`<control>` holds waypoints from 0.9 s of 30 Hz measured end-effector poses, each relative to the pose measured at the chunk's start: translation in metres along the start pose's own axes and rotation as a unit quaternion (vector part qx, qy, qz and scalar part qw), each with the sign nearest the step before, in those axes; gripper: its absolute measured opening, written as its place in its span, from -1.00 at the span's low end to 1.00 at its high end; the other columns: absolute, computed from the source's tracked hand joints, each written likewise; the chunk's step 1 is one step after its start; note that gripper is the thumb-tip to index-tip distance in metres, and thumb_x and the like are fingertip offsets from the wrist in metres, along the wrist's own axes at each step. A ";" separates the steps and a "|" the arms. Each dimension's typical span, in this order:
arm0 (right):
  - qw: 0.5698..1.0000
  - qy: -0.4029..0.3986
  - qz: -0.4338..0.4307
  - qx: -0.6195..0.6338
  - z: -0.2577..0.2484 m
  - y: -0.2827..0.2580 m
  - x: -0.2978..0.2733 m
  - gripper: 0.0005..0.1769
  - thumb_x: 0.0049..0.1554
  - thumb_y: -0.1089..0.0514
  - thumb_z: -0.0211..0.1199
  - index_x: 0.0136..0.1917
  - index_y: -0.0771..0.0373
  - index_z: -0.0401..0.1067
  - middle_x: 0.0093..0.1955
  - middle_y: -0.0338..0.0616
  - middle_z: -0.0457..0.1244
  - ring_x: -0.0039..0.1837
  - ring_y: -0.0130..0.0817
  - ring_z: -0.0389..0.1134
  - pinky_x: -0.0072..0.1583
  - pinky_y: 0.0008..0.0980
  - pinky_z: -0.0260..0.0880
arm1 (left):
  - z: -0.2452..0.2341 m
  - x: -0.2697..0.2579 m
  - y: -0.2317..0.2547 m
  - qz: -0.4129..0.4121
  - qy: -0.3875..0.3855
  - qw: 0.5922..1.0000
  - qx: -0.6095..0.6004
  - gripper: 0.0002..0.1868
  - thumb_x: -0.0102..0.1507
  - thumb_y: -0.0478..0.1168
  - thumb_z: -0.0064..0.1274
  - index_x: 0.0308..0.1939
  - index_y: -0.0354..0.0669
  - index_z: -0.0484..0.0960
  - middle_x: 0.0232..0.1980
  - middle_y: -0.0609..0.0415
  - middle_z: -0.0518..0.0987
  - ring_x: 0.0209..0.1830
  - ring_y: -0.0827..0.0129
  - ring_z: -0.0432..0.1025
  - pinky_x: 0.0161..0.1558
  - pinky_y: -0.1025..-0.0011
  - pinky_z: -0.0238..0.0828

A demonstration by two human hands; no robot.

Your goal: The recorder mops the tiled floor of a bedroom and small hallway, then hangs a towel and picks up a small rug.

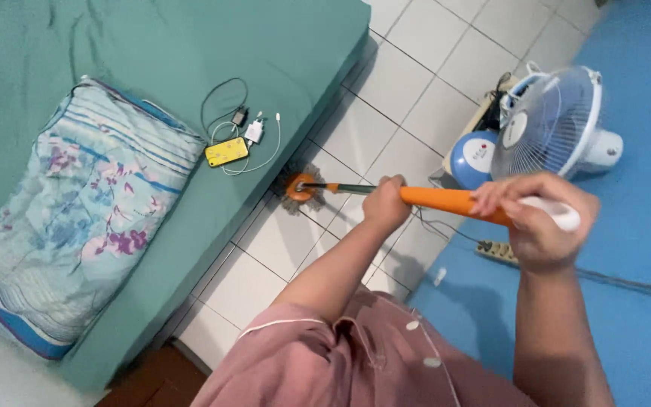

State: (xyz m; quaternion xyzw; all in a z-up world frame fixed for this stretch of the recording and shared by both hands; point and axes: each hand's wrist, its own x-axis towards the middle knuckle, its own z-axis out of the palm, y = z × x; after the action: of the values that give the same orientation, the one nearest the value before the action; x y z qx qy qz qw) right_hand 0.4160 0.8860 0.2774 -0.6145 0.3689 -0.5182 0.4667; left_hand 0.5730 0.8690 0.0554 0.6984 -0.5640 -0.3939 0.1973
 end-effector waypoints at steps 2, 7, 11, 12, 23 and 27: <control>1.000 -0.006 -0.020 -0.004 0.009 -0.004 -0.013 -0.76 0.22 0.23 0.20 -0.23 0.46 0.36 -0.27 0.10 0.30 -0.18 -0.13 0.43 0.09 -0.10 0.54 | 0.012 0.013 -0.002 0.016 -0.002 1.000 0.002 -0.79 0.19 -0.14 0.10 -0.10 -0.01 0.57 0.04 -0.04 0.57 -0.01 -0.04 0.53 -0.05 0.05 0.47; 0.974 -0.051 -0.094 -0.199 0.053 0.002 -0.047 -0.90 0.12 0.31 0.21 -0.17 0.44 0.42 -0.17 0.13 0.35 -0.09 -0.07 0.47 0.09 -0.13 0.50 | 0.021 0.019 -0.024 0.120 0.017 0.991 -0.056 -0.88 0.27 -0.11 0.05 -0.15 0.04 0.54 0.04 0.03 0.60 0.01 0.00 0.55 -0.07 0.07 0.47; 0.992 -0.083 -0.062 -0.076 0.058 0.011 -0.080 -0.89 0.12 0.31 0.25 -0.14 0.42 0.38 -0.21 0.13 0.31 -0.11 -0.06 0.42 0.15 -0.10 0.49 | 0.020 -0.007 -0.038 0.069 -0.002 0.997 -0.044 -0.83 0.21 -0.07 0.10 -0.16 0.07 0.54 0.04 0.11 0.60 -0.01 0.03 0.54 -0.09 0.05 0.44; 0.994 -0.075 -0.066 -0.040 0.058 0.007 -0.092 -0.87 0.13 0.29 0.26 -0.12 0.42 0.37 -0.20 0.13 0.31 -0.12 -0.08 0.40 0.17 -0.10 0.50 | 0.022 -0.024 -0.044 0.051 -0.010 0.998 -0.044 -0.84 0.20 -0.13 0.07 -0.13 0.10 0.55 0.07 0.14 0.61 -0.01 0.04 0.55 -0.08 0.05 0.44; 0.982 -0.083 0.068 0.154 0.110 0.004 -0.181 -0.81 0.08 0.25 0.12 -0.25 0.46 0.31 -0.31 0.17 0.27 -0.23 -0.07 0.37 0.10 -0.02 0.49 | -0.025 -0.214 -0.161 -0.095 0.023 0.995 0.026 -0.71 0.15 -0.10 0.19 -0.12 -0.13 0.58 0.02 -0.16 0.58 0.05 -0.08 0.53 0.04 0.04 0.49; 0.989 -0.085 0.066 0.105 0.134 -0.023 -0.206 -0.84 0.03 0.28 0.08 -0.27 0.48 0.32 -0.32 0.14 0.27 -0.20 -0.10 0.37 0.09 -0.07 0.50 | -0.013 -0.235 -0.191 -0.088 0.072 0.993 0.036 -0.74 0.13 -0.18 0.18 -0.14 -0.14 0.56 -0.04 -0.19 0.56 0.00 -0.12 0.51 0.00 0.03 0.47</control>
State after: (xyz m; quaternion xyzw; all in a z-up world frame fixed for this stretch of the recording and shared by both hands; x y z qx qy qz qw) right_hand 0.5073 1.1115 0.2357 -0.5782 0.3106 -0.4681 0.5917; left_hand 0.6912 1.1431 0.0032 0.7789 -0.4984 -0.3375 0.1764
